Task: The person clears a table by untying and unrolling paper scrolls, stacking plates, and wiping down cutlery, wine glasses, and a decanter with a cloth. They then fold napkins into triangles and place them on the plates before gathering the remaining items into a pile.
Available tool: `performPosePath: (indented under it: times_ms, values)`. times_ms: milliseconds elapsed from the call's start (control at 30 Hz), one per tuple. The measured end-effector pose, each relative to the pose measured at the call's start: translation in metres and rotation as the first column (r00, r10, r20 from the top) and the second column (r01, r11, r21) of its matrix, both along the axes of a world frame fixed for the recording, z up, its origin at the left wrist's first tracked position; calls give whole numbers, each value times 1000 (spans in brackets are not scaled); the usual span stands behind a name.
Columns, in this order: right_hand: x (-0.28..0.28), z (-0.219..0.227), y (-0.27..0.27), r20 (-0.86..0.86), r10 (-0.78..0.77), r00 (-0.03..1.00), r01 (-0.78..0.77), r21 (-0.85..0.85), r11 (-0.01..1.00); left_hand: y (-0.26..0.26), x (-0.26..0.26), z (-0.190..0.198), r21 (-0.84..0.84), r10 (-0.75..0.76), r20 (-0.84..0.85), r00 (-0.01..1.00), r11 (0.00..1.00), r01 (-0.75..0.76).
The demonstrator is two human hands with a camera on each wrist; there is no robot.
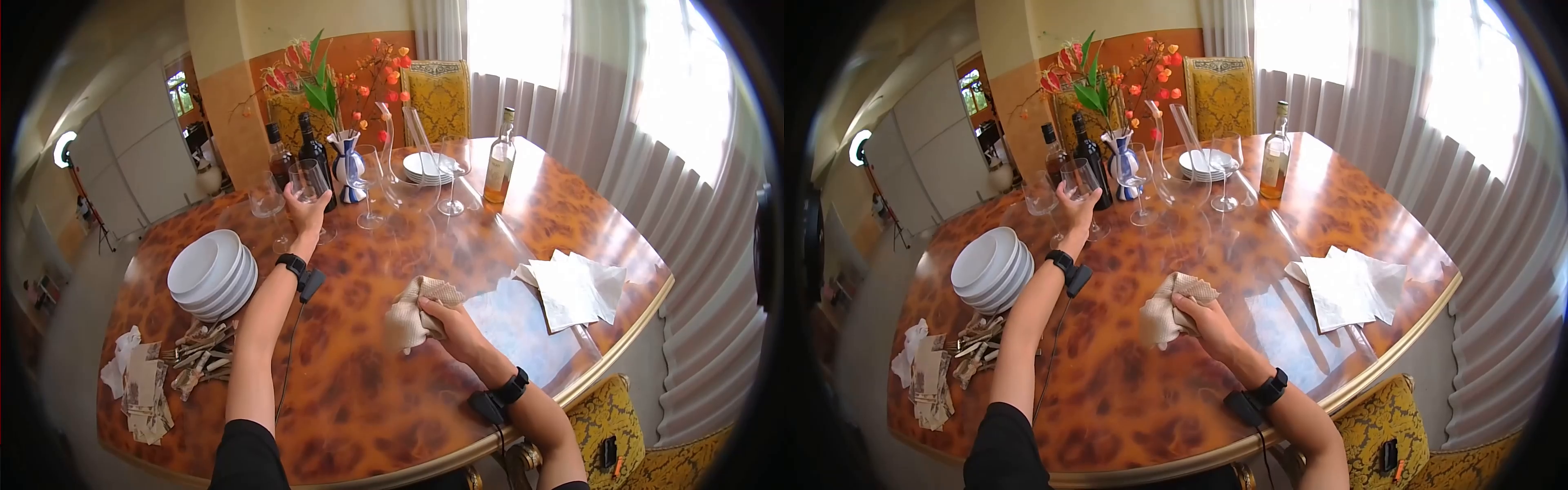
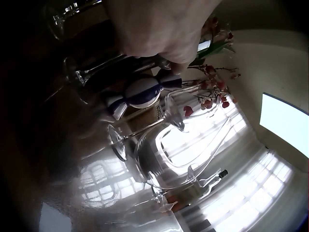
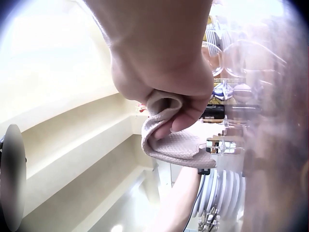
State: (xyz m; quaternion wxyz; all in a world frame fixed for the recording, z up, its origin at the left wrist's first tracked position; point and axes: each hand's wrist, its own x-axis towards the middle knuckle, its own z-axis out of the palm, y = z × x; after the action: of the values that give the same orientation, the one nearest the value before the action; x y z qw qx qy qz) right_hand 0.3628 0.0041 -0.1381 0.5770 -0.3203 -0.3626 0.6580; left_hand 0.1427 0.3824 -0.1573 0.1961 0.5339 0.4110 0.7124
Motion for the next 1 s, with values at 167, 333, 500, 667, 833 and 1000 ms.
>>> performPosePath:
  times_ms: [167, 333, 500, 667, 833, 1000]
  values:
    - [-6, -6, 0, 80, -4, 997, 5, -7, 1000, -48, 2, 38, -131, 82, -225, 971, 985, -114]
    - [-4, -8, 2, 104, 31, 994, -33, 13, 999, -96, 8, 56, -335, 11, -275, 961, 936, -106]
    - [-6, 6, -5, 50, -59, 997, 60, -15, 998, -139, 33, 55, -45, 6, -507, 862, 998, -34]
    - [-1, 1, 0, -66, -154, 986, 154, -4, 988, -103, 94, 44, -290, -357, -296, 886, 917, 273]
    - [5, 3, -3, -54, -178, 983, 179, 6, 984, -60, 126, 38, -430, -201, -41, 979, 888, 164]
    - [2, -2, 0, -19, -189, 982, 188, -41, 981, -16, 139, 22, -261, -65, 131, 989, 960, 98]
